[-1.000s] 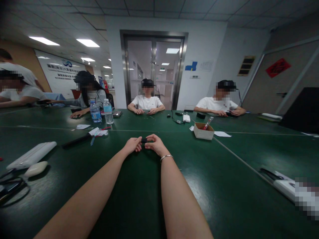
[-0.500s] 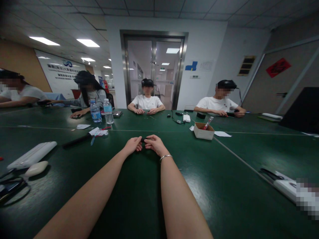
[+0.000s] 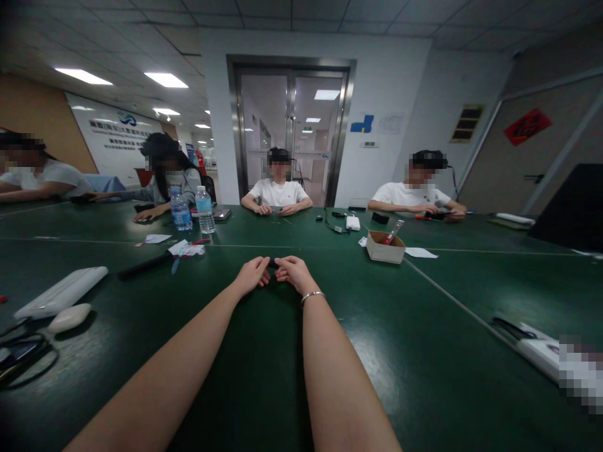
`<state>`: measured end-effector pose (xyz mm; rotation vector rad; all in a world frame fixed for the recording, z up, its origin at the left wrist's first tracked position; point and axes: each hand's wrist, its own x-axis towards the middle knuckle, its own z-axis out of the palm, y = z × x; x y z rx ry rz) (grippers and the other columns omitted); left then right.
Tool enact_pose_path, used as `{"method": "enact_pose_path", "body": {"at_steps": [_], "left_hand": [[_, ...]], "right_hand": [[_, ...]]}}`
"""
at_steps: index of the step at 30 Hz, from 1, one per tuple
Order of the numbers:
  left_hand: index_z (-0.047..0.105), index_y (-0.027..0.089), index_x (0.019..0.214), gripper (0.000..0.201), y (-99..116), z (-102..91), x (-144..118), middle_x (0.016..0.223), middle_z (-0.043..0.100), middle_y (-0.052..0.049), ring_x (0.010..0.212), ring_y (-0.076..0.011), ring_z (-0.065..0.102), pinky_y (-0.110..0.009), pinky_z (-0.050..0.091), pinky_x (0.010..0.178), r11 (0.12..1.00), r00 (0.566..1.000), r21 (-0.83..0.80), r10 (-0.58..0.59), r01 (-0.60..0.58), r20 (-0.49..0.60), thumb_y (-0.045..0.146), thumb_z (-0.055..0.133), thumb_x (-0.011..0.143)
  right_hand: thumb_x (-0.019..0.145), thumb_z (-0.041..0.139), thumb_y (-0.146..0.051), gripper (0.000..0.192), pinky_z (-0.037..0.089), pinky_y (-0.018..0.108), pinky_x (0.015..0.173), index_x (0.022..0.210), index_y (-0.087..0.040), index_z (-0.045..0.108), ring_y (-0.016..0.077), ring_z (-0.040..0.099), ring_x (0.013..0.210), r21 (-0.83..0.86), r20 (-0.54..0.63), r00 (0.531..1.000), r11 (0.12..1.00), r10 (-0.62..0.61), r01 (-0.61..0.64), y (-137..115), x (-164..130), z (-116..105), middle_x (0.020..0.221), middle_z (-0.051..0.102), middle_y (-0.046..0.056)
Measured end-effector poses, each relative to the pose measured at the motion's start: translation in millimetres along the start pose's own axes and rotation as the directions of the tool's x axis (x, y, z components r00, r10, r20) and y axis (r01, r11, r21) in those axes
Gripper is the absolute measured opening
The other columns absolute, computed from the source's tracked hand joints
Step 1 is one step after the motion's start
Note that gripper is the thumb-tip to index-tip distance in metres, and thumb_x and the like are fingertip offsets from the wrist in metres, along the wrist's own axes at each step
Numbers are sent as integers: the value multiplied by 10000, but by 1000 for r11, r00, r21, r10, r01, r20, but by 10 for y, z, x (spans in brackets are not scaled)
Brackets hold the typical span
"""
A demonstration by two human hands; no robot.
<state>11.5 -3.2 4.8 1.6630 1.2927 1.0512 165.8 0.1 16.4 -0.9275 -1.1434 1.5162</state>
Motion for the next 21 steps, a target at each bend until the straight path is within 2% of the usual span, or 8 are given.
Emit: {"method": "enact_pose_path", "body": {"at_steps": [4,9,14,21], "left_hand": [[509,197,961,207,-5,-29,-32,760,600,-14,585,-114,597,-184,443,453,994,993,21,112,-111,-35,360,486,834],[550,209,916,180,-10,-82,-49,775,607,-3,632,-115,576,-210,448,552,970,977,140,206,-197,-52,352,508,815],[572,209,881,201,-13,-107,-55,743,623,2,639,-124,567,-236,444,630,962,981,202,192,-183,-29,386,512,808],[577,215,843,264,-58,-118,-44,637,617,18,583,-129,573,-238,434,615,958,981,211,186,-194,56,445,448,828]], "right_hand": [[734,727,-269,242,488,197,415,733,-127,531,120,578,438,12,-27,1000,1000,3,-3,-33,-25,20,549,622,55],[764,703,-263,229,488,196,418,728,-129,521,124,579,436,25,-24,1000,1000,9,-8,-52,-45,17,540,620,66],[746,725,-262,241,475,179,402,704,-135,525,112,565,427,24,-26,1000,1000,13,-12,-40,-35,1,520,604,46],[702,763,-258,252,459,164,401,705,-134,543,90,543,425,30,-6,1000,1000,-6,6,-16,-28,-20,529,595,30]]}}
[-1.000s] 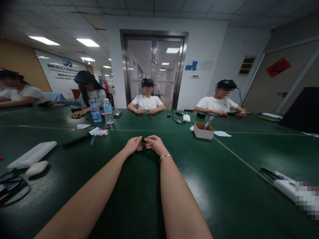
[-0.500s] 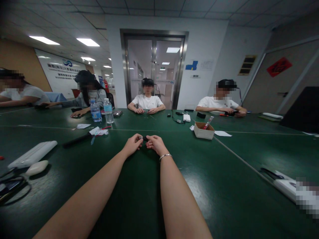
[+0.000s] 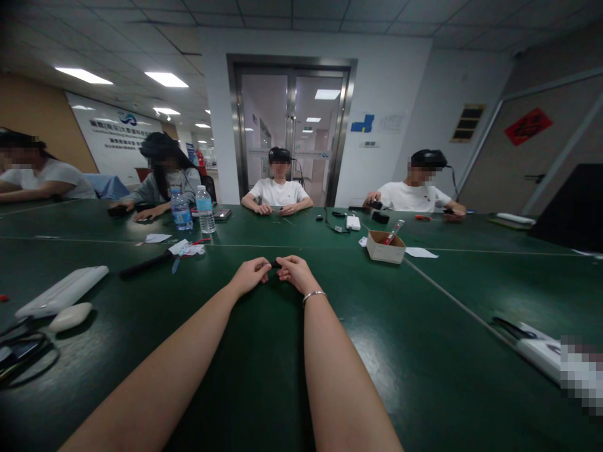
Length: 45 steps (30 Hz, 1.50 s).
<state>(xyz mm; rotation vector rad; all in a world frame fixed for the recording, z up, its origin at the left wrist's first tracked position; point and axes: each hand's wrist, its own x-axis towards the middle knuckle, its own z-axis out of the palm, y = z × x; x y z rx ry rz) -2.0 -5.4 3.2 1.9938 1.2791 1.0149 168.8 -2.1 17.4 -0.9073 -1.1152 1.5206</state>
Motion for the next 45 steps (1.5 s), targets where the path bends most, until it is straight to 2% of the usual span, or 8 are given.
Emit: {"method": "enact_pose_path", "body": {"at_steps": [7,16,24,30,36,45], "left_hand": [[564,189,744,371,16,-6,4,604,602,8,569,-132,566,-236,422,604,1000,999,-5,-23,23,23,504,387,833],[520,188,642,500,17,-30,7,555,545,9,531,-137,505,-246,379,570,998,999,27,-51,50,12,590,293,836],[505,178,627,530,-68,-30,59,544,510,8,501,-127,464,-246,363,533,992,994,-73,-95,100,61,621,286,820],[483,175,619,534,-27,-64,49,552,485,9,504,-121,438,-245,345,529,987,989,-98,-120,128,88,637,294,808],[463,174,622,528,-37,-60,77,556,467,10,506,-122,416,-261,318,534,978,986,-145,-134,148,104,651,315,792],[428,175,624,497,-30,-61,74,573,392,32,500,-101,373,-261,302,525,936,980,-301,-147,183,137,653,399,758]], "right_hand": [[678,771,-206,220,458,168,421,749,-135,574,82,533,446,30,21,1000,1000,-2,1,14,4,-13,529,574,2],[698,750,-164,219,514,199,498,849,-140,593,104,592,516,44,89,996,999,3,-7,34,32,-57,607,622,21],[725,713,-118,215,523,189,531,905,-125,596,97,604,533,36,133,991,999,-5,0,18,11,-54,677,661,65],[727,702,-98,212,529,199,535,916,-127,610,100,609,547,34,146,989,999,3,-8,3,-9,-51,715,666,64],[677,742,-108,286,529,207,550,937,-131,625,95,608,545,61,163,986,998,-25,15,27,7,-80,765,662,51],[672,742,-117,298,521,211,556,950,-144,639,99,604,558,56,171,985,998,-33,23,42,17,-95,705,641,21]]}}
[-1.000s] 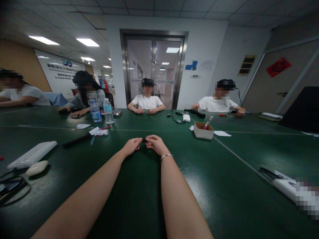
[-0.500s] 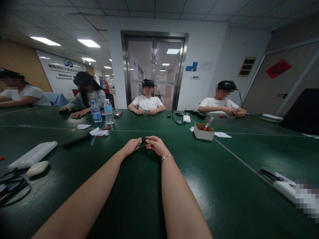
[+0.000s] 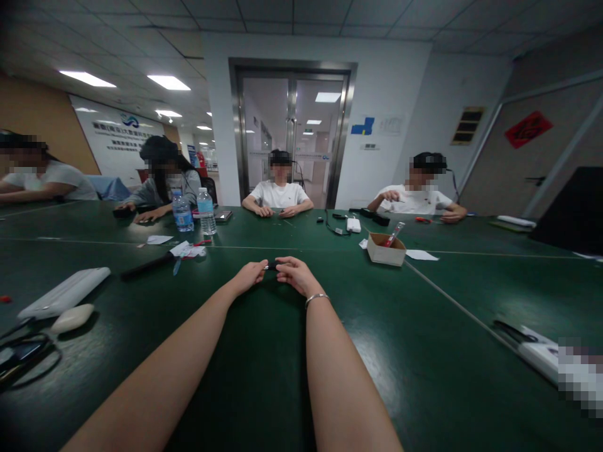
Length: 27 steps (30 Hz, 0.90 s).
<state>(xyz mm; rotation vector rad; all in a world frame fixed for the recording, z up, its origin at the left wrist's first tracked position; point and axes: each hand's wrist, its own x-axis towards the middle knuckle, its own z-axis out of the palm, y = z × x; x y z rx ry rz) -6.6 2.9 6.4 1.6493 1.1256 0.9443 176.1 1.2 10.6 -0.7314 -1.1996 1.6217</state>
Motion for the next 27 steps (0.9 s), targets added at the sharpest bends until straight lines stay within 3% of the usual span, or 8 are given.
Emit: {"method": "enact_pose_path", "body": {"at_steps": [14,21,27], "left_hand": [[392,184,586,493,37,8,25,522,343,55,455,-81,332,-249,279,494,995,1000,-97,-20,21,7,650,425,743],[446,178,604,463,1,48,15,535,476,15,500,-116,458,-254,354,529,1000,998,22,23,-21,-57,598,378,787],[516,172,750,316,12,60,-5,634,532,18,533,-107,491,-238,378,543,997,992,20,78,-76,-102,488,518,743]], "right_hand": [[669,717,-87,329,538,212,556,976,-172,636,97,618,592,-8,27,999,1000,-25,25,-21,-23,7,827,621,17],[698,710,-115,273,538,209,530,956,-162,632,90,603,521,-20,-30,999,1000,-20,20,9,15,15,730,627,3],[721,704,-116,188,542,214,531,884,-136,614,82,583,486,7,-98,995,1000,3,-3,-10,10,57,736,661,46]]}}
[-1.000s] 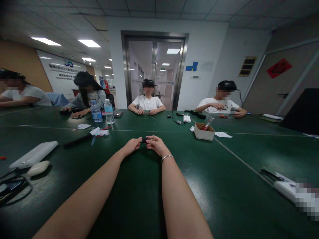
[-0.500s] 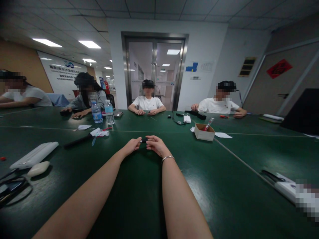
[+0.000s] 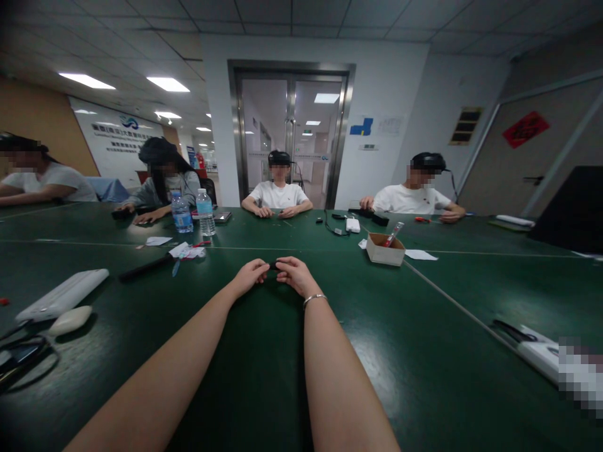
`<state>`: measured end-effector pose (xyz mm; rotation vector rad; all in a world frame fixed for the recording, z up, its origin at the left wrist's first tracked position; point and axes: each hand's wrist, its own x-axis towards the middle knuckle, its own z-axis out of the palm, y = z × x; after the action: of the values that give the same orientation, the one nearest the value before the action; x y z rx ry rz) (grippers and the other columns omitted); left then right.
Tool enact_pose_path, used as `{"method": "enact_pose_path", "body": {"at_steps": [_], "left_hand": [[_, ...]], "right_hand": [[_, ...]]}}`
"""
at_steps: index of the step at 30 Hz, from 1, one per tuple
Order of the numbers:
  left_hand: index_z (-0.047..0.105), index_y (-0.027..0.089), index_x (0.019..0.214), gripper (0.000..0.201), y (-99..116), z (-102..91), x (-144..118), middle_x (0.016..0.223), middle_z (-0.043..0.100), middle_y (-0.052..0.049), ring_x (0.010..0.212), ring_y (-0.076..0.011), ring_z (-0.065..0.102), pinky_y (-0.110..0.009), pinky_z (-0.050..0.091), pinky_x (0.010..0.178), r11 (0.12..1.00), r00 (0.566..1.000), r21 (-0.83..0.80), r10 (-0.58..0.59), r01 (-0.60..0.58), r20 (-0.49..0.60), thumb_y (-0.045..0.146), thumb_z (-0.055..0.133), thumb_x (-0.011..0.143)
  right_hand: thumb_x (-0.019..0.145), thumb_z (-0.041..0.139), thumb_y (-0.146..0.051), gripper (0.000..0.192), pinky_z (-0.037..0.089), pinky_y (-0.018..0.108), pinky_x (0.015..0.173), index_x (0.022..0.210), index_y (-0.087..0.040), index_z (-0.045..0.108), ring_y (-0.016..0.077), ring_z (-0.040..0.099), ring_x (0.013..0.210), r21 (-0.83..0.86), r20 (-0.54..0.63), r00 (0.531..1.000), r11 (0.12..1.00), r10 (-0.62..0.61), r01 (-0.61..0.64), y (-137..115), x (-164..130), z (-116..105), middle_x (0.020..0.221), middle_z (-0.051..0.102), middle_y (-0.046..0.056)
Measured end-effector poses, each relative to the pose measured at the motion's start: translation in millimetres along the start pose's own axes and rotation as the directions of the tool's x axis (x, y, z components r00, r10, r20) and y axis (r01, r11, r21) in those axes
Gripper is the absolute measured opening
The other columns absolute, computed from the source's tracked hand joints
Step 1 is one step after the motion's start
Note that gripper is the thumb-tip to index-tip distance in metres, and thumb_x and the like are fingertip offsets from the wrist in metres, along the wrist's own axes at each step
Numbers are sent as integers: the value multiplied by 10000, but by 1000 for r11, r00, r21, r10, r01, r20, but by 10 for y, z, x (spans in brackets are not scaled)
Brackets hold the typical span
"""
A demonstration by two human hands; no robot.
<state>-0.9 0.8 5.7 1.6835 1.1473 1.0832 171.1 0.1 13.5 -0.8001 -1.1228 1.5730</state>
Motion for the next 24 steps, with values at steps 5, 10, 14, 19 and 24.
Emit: {"method": "enact_pose_path", "body": {"at_steps": [5,10,14,19,24], "left_hand": [[538,155,746,441,-32,-5,30,623,545,-7,520,-117,496,-252,380,537,999,999,-5,-43,43,8,562,379,804],[533,161,752,400,-58,-10,29,667,567,-9,561,-118,511,-243,383,555,998,1000,64,-21,20,14,547,434,788],[563,151,840,419,-45,-23,19,757,594,-32,607,-124,526,-240,384,562,998,999,37,-41,40,28,550,458,767],[578,150,780,462,-53,-26,32,803,611,-55,652,-141,547,-246,385,574,993,998,100,-61,58,29,576,399,783],[574,150,800,476,-75,-22,45,818,613,-57,643,-142,546,-249,380,557,996,996,34,-85,85,15,587,384,777]], "right_hand": [[711,718,-124,194,544,210,528,873,-135,611,79,581,481,1,-4,1000,1000,1,-1,-16,-10,11,720,659,36],[714,714,-125,187,544,203,532,869,-141,609,76,584,486,-11,0,1000,1000,8,-8,-25,-19,16,717,658,30],[716,714,-125,180,544,207,531,861,-145,609,78,585,487,-2,-18,1000,1000,4,-4,-33,-21,16,718,651,27],[724,704,-123,172,541,203,523,867,-141,611,80,588,493,-8,0,1000,1000,8,-8,-33,-22,11,735,654,35],[727,693,-114,169,549,214,538,872,-140,610,79,584,489,-5,-2,1000,1000,2,-2,-18,-13,3,731,655,34]]}}
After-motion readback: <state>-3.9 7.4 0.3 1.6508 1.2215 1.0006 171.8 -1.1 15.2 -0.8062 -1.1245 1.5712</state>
